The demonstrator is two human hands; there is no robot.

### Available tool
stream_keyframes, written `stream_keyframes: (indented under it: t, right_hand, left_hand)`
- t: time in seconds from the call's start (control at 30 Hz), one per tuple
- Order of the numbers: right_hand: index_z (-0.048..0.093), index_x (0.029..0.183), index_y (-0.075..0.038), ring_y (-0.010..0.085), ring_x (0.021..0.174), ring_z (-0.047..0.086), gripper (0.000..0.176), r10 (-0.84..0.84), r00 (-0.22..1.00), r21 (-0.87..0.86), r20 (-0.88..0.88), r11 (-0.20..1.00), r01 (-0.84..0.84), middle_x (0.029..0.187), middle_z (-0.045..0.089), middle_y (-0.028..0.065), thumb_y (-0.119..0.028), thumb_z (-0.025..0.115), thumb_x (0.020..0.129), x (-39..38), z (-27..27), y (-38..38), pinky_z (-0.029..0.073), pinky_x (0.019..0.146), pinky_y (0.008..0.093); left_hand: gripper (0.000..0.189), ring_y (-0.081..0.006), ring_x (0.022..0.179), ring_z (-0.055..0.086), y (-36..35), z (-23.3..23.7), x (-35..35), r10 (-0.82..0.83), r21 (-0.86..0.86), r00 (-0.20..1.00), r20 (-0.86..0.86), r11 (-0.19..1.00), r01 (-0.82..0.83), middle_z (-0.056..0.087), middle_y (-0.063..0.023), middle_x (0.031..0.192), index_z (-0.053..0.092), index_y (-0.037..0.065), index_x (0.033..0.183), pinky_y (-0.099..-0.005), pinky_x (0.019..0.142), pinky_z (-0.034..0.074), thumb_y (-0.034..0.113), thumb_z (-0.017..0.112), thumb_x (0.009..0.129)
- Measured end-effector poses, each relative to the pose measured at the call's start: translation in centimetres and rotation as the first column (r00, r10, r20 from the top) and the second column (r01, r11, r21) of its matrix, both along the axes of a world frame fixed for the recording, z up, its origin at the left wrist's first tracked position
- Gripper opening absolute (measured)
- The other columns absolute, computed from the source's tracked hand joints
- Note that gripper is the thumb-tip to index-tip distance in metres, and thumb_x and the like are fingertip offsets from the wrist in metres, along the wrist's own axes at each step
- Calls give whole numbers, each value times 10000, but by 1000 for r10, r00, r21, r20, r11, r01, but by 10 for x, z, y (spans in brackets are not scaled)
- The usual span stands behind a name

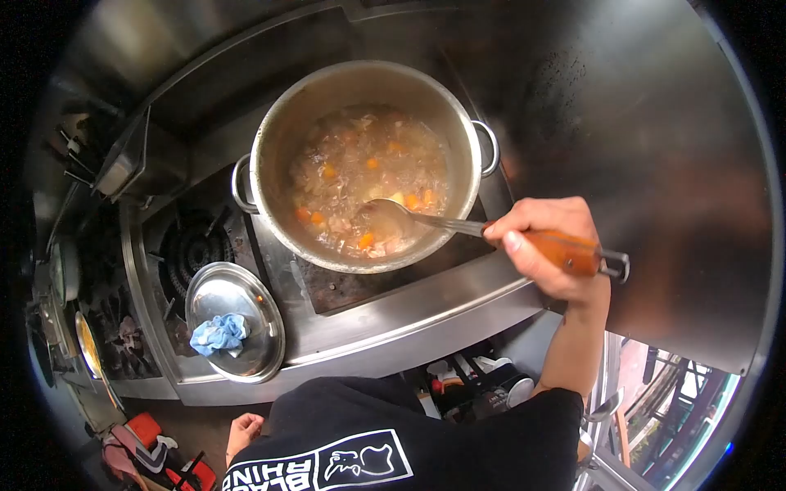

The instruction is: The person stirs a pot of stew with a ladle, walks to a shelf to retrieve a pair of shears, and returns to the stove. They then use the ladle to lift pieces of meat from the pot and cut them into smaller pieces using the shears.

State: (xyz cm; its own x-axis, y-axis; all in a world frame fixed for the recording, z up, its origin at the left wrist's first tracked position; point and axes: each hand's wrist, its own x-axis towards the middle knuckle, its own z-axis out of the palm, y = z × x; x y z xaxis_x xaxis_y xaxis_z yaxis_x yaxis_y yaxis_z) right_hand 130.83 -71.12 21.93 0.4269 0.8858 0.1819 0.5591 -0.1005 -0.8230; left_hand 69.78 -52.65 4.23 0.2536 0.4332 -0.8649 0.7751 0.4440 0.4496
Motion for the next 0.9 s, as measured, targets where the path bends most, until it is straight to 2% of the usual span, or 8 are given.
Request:
stream_keyframes:
  t: [0.1, 0.17, 0.33, 0.47, 0.5, 0.53, 0.63, 0.9]
  right_hand:
    - [665, 800, 15, 170, 594, 621, 188, -21, 998, 14, -63, 1000, 22, 697, 663, 102, -156, 588, 805, 15, -8, 2, 471, 596, 263]
    - [659, 786, 20, 151, 601, 614, 219, -22, 982, -67, -186, 998, 9, 701, 665, 104, -178, 574, 824, 25, -11, 5, 462, 585, 261]
    - [635, 816, 8, 100, 574, 573, 238, -75, 928, -229, -364, 973, -12, 685, 629, 81, -224, 590, 846, 32, -10, 27, 408, 497, 229]
    - [632, 810, -3, 55, 459, 509, 203, -214, 873, -292, -439, 952, 86, 643, 595, 67, -174, 547, 880, 42, -12, 30, 262, 357, 188]
    - [634, 809, -5, 58, 414, 484, 205, -300, 850, -311, -433, 935, 172, 657, 610, 87, -173, 540, 877, 47, -6, 26, 234, 334, 181]
    - [632, 806, -3, 58, 407, 481, 205, -266, 846, -245, -463, 955, 166, 667, 618, 98, -169, 535, 877, 56, -2, 18, 234, 332, 181]
    - [629, 807, 10, 59, 385, 459, 210, -238, 841, -181, -485, 969, 170, 697, 638, 125, -156, 520, 876, 50, 0, 22, 242, 331, 184]
    - [638, 832, 17, 60, 335, 383, 217, -321, 771, -288, -550, 939, 185, 590, 594, 123, -166, 530, 873, 46, -7, 19, 252, 333, 187]
  left_hand:
    - [100, -59, 519, 492, -16, -37, -59, 75, -41, 996, -38, 996, -77, 579, -2, 632, 646, 15, 844, -210, 482, 383, 95, 605, 888]
    - [101, -67, 524, 506, -32, -72, -102, 117, 102, 972, -205, 990, -98, 597, -14, 637, 651, 7, 831, -221, 485, 393, 82, 600, 875]
    - [126, -121, 653, 617, -71, -122, -177, 0, 204, 916, -402, 975, 89, 666, -66, 703, 674, -12, 820, -281, 629, 499, 106, 632, 829]
    - [114, -117, 642, 609, -76, -137, -199, 81, 181, 917, -391, 983, -9, 656, -64, 703, 663, -11, 844, -276, 606, 488, 92, 615, 857]
    - [106, -115, 629, 598, -75, -146, -211, 161, 179, 944, -288, 977, -112, 647, -58, 702, 654, -9, 863, -272, 592, 479, 81, 599, 876]
    - [99, -113, 616, 586, -75, -151, -219, 244, 164, 952, -185, 963, -215, 637, -52, 702, 644, -7, 881, -268, 579, 471, 70, 584, 895]
    - [85, -108, 590, 561, -74, -129, -190, 380, 225, 908, -176, 914, -339, 614, -38, 693, 626, -1, 920, -257, 557, 451, 59, 565, 920]
    - [95, -120, 591, 570, -78, -126, -170, 341, 210, 927, -158, 928, -306, 618, -56, 699, 614, -4, 921, -258, 558, 457, 79, 569, 921]
